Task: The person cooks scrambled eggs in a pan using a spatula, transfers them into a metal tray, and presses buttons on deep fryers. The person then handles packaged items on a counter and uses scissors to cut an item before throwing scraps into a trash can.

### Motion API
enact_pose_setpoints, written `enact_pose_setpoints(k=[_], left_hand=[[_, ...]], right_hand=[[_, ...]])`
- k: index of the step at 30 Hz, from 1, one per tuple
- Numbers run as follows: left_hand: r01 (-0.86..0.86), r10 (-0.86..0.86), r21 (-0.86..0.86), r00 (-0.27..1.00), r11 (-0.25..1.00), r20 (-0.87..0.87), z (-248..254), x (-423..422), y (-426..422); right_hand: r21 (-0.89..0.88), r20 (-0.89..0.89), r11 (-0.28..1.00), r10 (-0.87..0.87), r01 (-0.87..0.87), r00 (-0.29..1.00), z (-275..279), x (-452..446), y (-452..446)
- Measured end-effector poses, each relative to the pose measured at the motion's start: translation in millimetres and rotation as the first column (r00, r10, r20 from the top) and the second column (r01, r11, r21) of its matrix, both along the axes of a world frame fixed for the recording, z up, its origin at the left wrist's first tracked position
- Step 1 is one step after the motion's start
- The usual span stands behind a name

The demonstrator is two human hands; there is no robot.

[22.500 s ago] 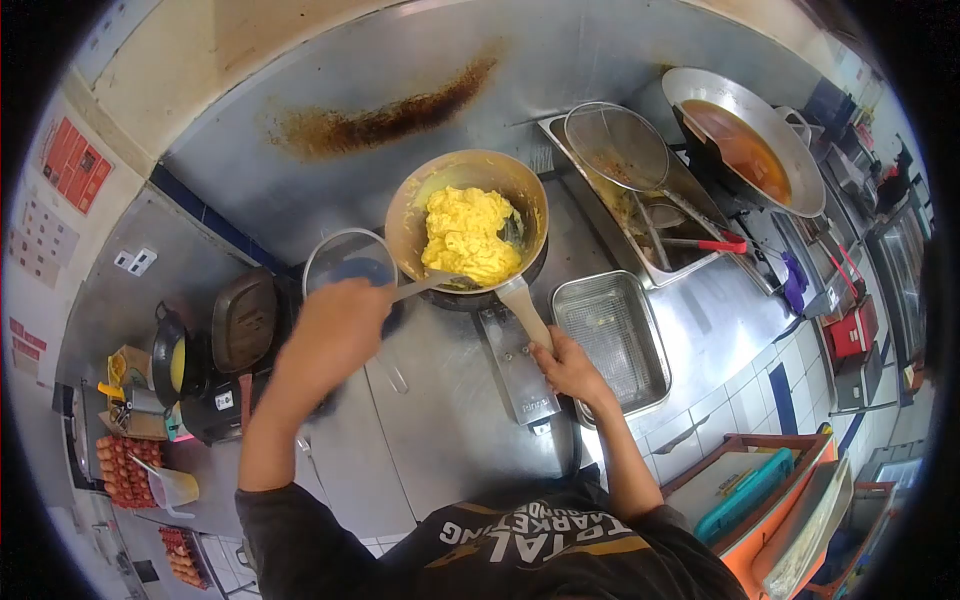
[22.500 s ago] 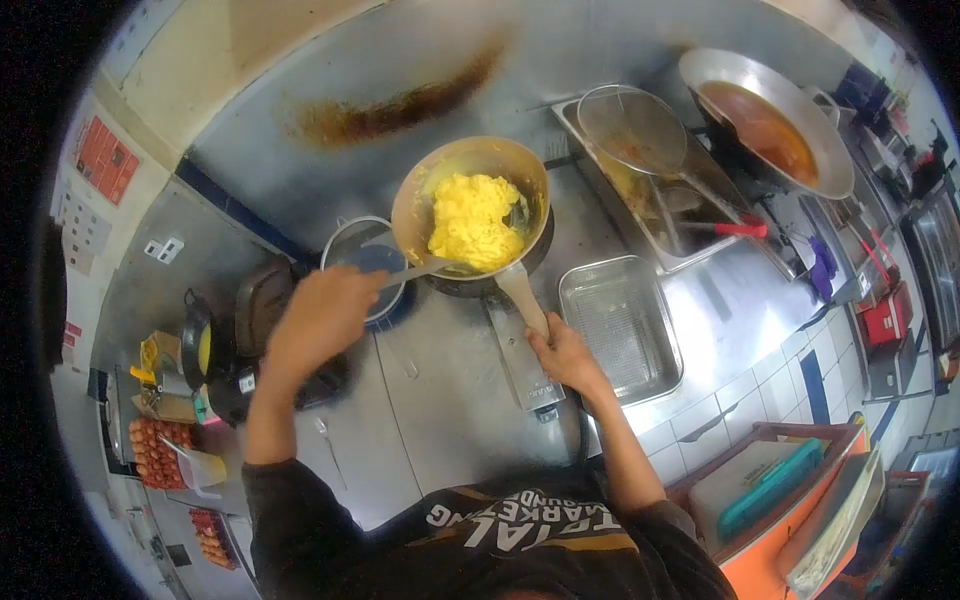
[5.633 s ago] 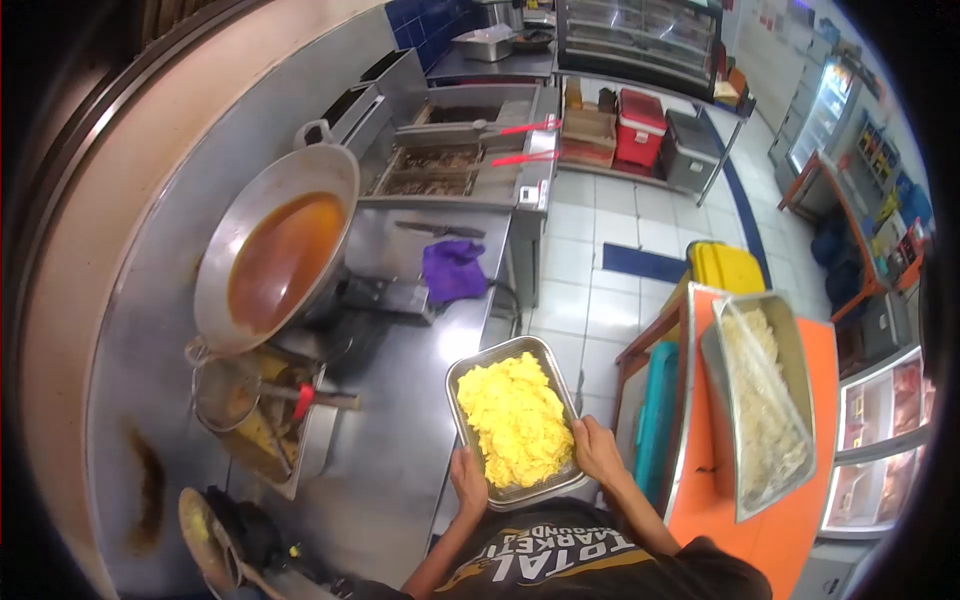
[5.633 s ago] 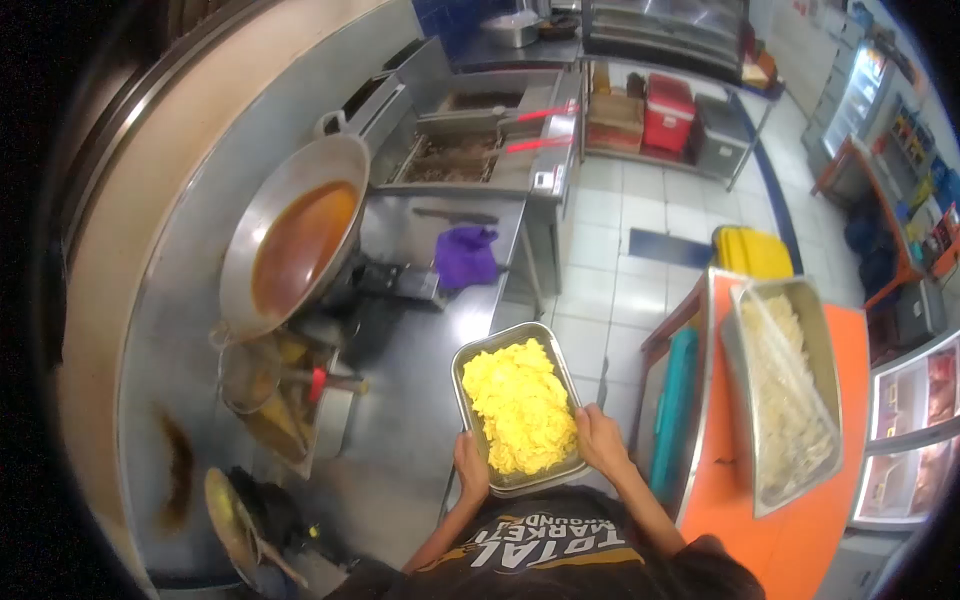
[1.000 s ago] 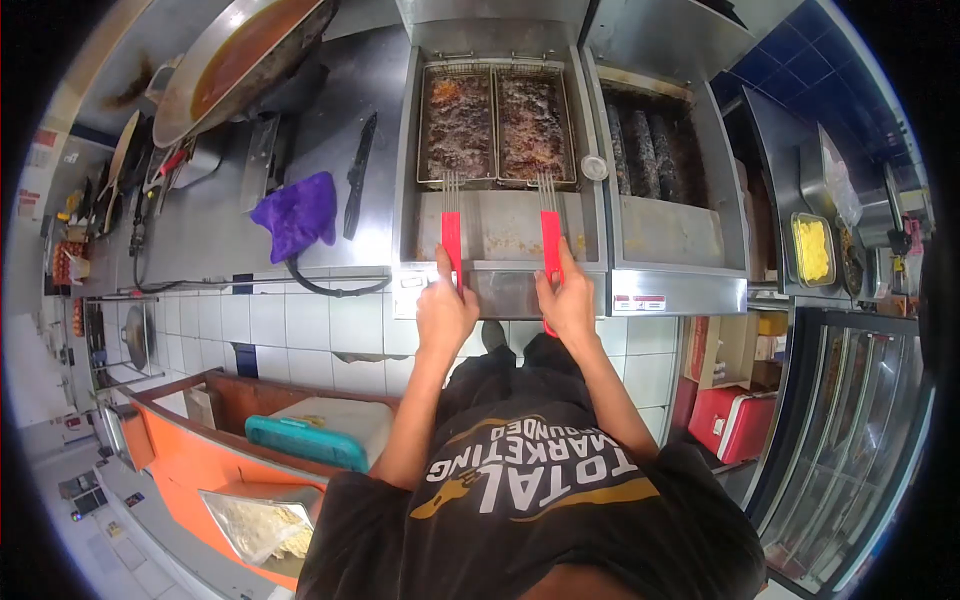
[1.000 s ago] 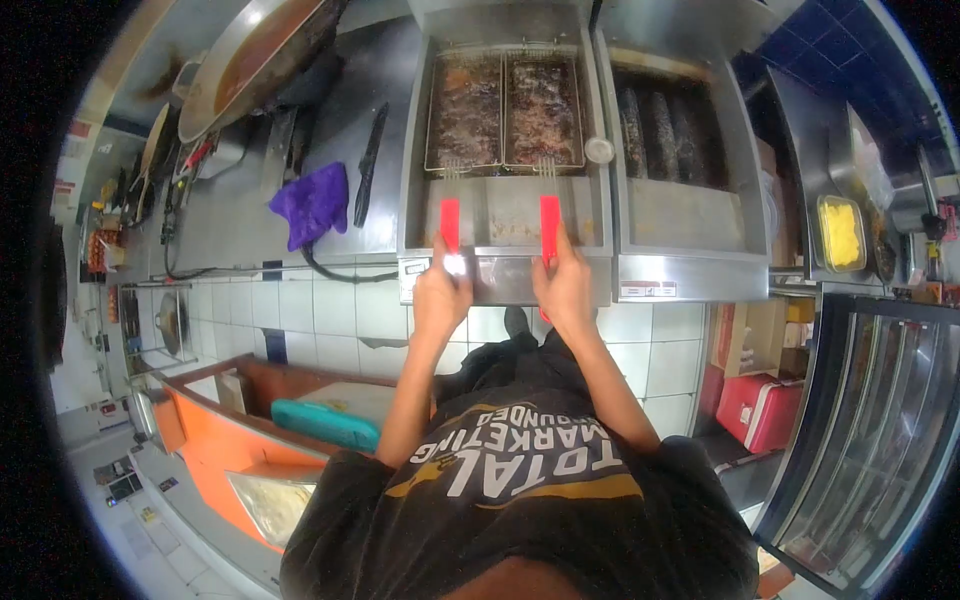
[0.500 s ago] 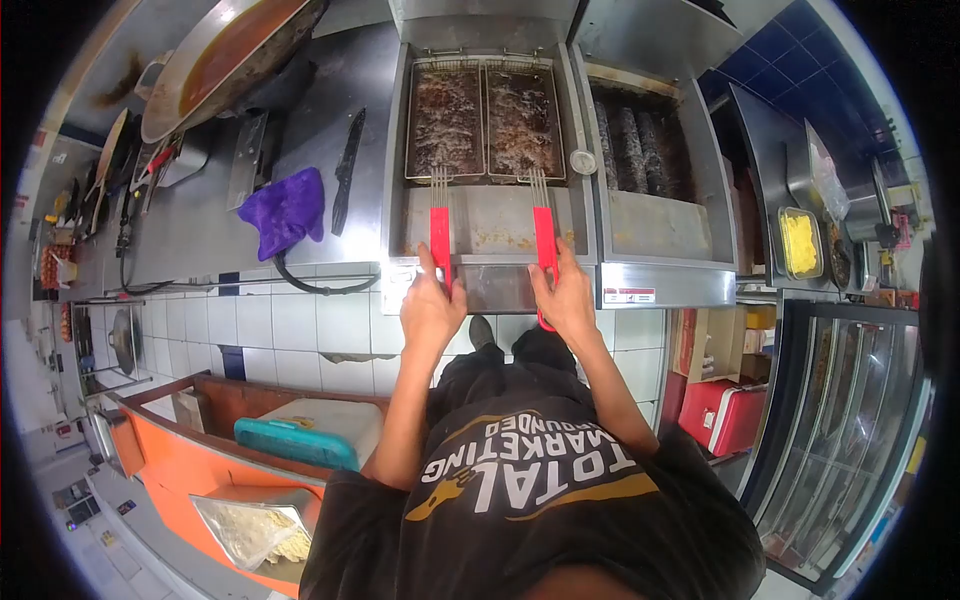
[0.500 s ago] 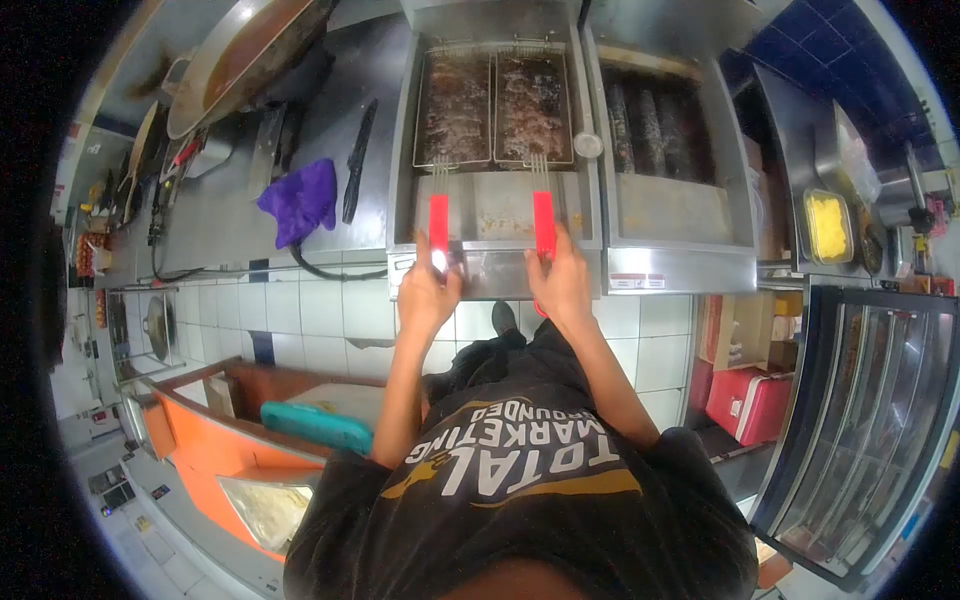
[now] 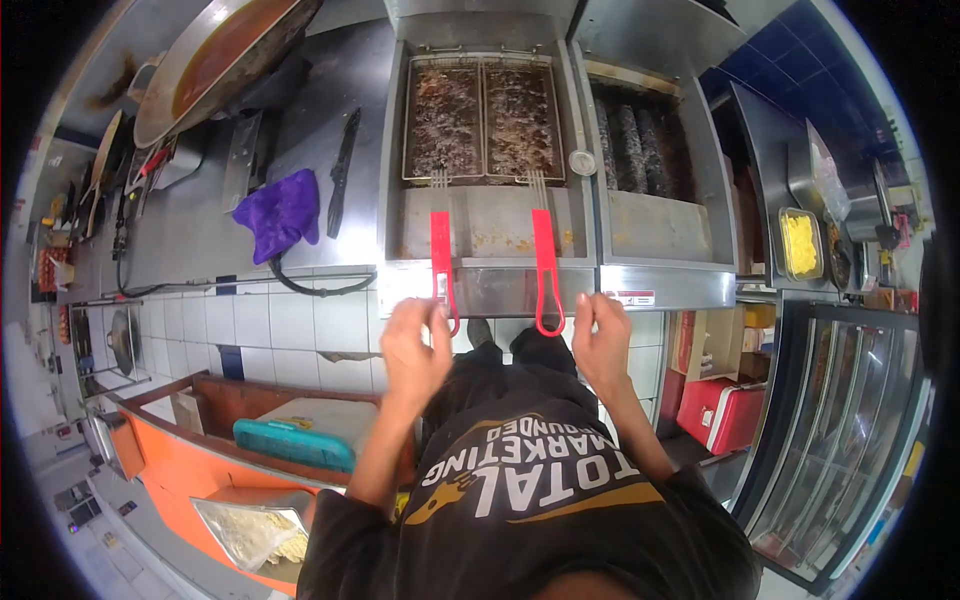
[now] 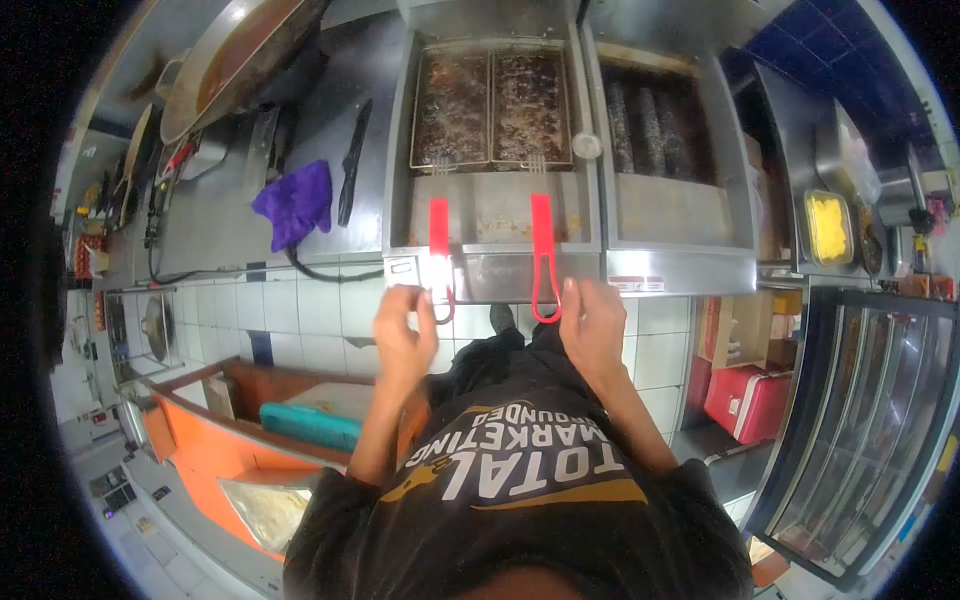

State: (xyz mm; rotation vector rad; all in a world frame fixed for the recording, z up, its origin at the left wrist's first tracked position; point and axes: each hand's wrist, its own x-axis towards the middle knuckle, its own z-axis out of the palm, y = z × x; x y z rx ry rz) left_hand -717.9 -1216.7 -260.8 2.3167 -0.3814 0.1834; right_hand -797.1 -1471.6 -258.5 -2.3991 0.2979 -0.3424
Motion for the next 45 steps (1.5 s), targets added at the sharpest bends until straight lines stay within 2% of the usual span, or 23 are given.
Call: enact_pose_setpoints(k=[1,2,3,4,5,6,8,9,11,13,14,16,19,21,23,24,25,26,27,28,30,34,45], left_hand=[[0.109,-0.11,-0.053,0.994,0.993,-0.008,6,-11,-5],[0.212,-0.214,-0.108,0.977,0.971,-0.011,12,-20,-12],[0.274,-0.267,-0.179,0.962,0.945,0.064,19,-26,-24],[0.335,-0.308,-0.244,0.941,0.91,0.141,25,-32,-39],[0.421,-0.363,-0.251,0.899,0.871,0.246,25,-36,-51],[0.506,-0.412,-0.247,0.842,0.827,0.349,25,-40,-62],[0.528,-0.478,-0.506,0.845,0.682,0.239,32,-52,-81],[0.514,-0.463,-0.505,0.855,0.693,0.234,30,-53,-88],[0.684,-0.538,-0.299,0.718,0.666,0.443,28,-52,-95],[0.693,-0.575,-0.256,0.71,0.675,0.406,30,-45,-85],[0.709,-0.617,-0.216,0.696,0.671,0.367,31,-43,-79],[0.71,-0.631,-0.196,0.696,0.676,0.343,20,-42,-68],[0.677,-0.618,-0.155,0.726,0.719,0.303,6,-41,-53],[0.637,-0.587,-0.134,0.759,0.759,0.282,-12,-41,-38],[0.39,-0.3,-0.177,0.872,0.904,0.388,-30,-31,-17],[0.223,-0.137,-0.226,0.93,0.948,0.341,-30,-24,-3],[0.045,0.024,-0.207,0.947,0.977,0.321,-46,-19,16],[-0.066,0.121,-0.205,0.956,0.976,0.267,-60,-12,36],[-0.14,0.198,-0.255,0.957,0.957,0.214,-77,-6,52],[-0.137,0.195,-0.255,0.957,0.957,0.215,-83,-2,59],[-0.188,0.186,0.007,0.976,0.982,0.111,-94,6,69],[-0.16,0.16,0.014,0.987,0.987,0.016,-112,13,75],[-0.122,0.122,0.069,0.993,0.99,0.006,-113,27,79]], right_hand=[[0.172,-0.042,0.985,0.01,-0.003,0.999,9,-4,6],[0.18,-0.047,0.984,0.027,-0.018,0.999,16,-6,16],[0.466,-0.058,0.885,0.022,0.008,0.998,22,-6,27],[0.709,-0.079,0.704,0.025,0.039,0.997,24,-5,37],[0.83,-0.039,0.558,0.071,-0.008,0.997,17,-3,43],[0.834,-0.045,0.551,0.097,-0.016,0.994,11,-1,52],[0.991,-0.135,0.052,0.19,0.127,0.973,-2,4,67],[0.924,0.024,-0.36,0.394,0.13,0.919,-27,5,59],[0.896,0.082,-0.422,0.469,0.142,0.879,-11,9,69],[0.846,0.202,-0.524,0.486,0.098,0.851,1,10,73],[0.856,0.189,-0.509,0.474,0.092,0.86,3,5,73],[0.921,0.099,-0.377,0.474,0.1,0.875,4,-2,73],[0.997,-0.072,0.005,0.472,0.079,0.879,9,-9,78],[0.98,-0.132,0.195,0.498,0.037,0.857,18,-15,80],[0.96,-0.148,0.281,0.546,-0.014,0.824,26,-20,83],[0.961,-0.13,0.275,0.575,-0.041,0.808,30,-21,85],[0.978,-0.034,0.183,0.613,-0.1,0.789,38,-17,89],[0.978,-0.034,0.183,0.609,-0.098,0.792,43,-15,87],[0.985,-0.114,0.171,0.665,-0.002,0.739,47,-13,83],[0.982,-0.183,0.165,0.717,0.091,0.672,48,-12,81],[0.98,-0.181,0.19,0.732,0.059,0.657,43,-12,79],[0.971,-0.191,0.238,0.75,0.011,0.633,40,-14,76],[0.956,-0.217,0.292,0.709,0.001,0.671,31,-17,76]])
